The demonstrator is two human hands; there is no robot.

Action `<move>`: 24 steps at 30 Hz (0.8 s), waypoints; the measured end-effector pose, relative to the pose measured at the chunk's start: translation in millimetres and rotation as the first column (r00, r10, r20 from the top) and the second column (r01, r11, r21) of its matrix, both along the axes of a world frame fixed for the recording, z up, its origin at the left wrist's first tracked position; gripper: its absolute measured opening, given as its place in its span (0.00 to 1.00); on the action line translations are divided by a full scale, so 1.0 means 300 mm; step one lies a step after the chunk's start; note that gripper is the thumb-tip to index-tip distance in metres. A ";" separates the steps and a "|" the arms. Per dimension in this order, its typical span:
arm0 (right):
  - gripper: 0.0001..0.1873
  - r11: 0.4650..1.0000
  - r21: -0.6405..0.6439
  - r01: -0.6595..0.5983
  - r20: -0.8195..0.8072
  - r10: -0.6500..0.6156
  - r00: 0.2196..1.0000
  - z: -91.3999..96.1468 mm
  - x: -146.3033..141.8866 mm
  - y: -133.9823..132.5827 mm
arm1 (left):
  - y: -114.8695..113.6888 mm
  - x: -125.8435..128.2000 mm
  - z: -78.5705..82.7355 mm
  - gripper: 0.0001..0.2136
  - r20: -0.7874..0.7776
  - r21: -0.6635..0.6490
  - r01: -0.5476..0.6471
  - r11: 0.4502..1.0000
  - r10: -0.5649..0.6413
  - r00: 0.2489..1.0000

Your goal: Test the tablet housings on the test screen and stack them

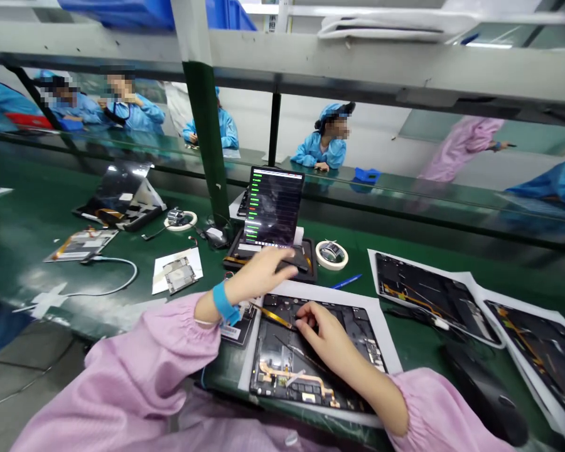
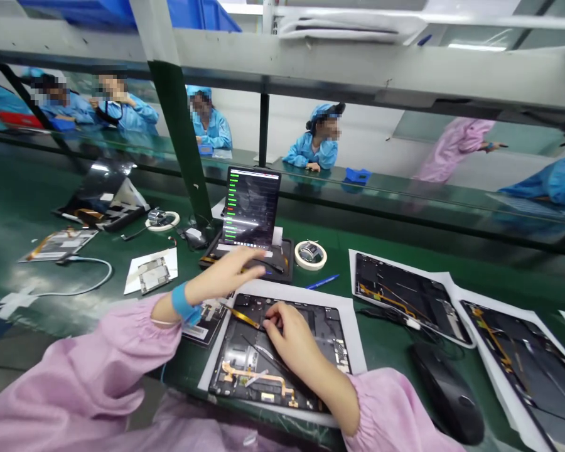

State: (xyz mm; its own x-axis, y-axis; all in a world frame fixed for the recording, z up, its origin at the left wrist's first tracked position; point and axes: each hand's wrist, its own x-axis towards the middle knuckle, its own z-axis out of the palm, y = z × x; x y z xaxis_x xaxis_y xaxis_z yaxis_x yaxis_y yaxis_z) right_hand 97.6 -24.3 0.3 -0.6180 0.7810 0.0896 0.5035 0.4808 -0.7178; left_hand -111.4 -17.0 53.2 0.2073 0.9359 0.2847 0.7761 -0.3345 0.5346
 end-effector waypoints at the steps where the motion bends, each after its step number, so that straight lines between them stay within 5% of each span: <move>1: 0.03 1.000 0.006 0.000 0.003 0.000 1.000 0.003 0.000 0.000 | 0.037 -0.012 -0.003 0.20 -0.035 0.122 -0.131 0.984 0.136 0.990; 3: 0.02 1.000 0.016 0.000 0.013 0.000 1.000 0.007 0.002 -0.002 | 0.116 -0.030 -0.027 0.23 -0.112 0.269 -0.283 0.921 0.322 0.940; 7: 0.03 0.999 0.039 0.006 0.019 -0.006 1.000 -0.005 0.008 -0.005 | 0.220 -0.045 -0.067 0.25 -0.221 0.327 -0.310 0.893 0.391 0.893; 12: 0.03 0.998 0.057 -0.008 0.012 0.007 1.000 -0.005 -0.002 0.008 | 0.128 0.089 0.024 0.20 -0.259 0.271 -0.334 0.903 0.402 0.878; 17: 0.05 0.929 0.360 0.081 0.057 -0.108 0.993 0.184 0.095 -0.026 | 0.006 0.287 0.040 0.12 -0.331 -0.064 -0.108 0.992 0.081 0.940; 21: 0.07 0.804 0.550 0.225 0.024 -0.284 0.958 0.367 0.309 -0.102 | 0.005 0.311 -0.056 0.10 -0.330 0.027 -0.001 1.000 0.010 0.944; 24: 0.07 0.824 0.469 0.318 0.108 -0.411 0.905 0.388 0.460 -0.139 | 0.031 0.294 -0.123 0.12 -0.353 0.011 0.017 1.000 -0.012 0.936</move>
State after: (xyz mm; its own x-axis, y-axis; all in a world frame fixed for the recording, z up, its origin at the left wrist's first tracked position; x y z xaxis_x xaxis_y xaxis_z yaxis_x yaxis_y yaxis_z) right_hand 235.5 -66.0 116.8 -0.3367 0.8623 0.3783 0.8109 0.4697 -0.3490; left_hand -23.1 -7.6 16.3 0.3102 0.9286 0.2036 0.9090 -0.3524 0.2226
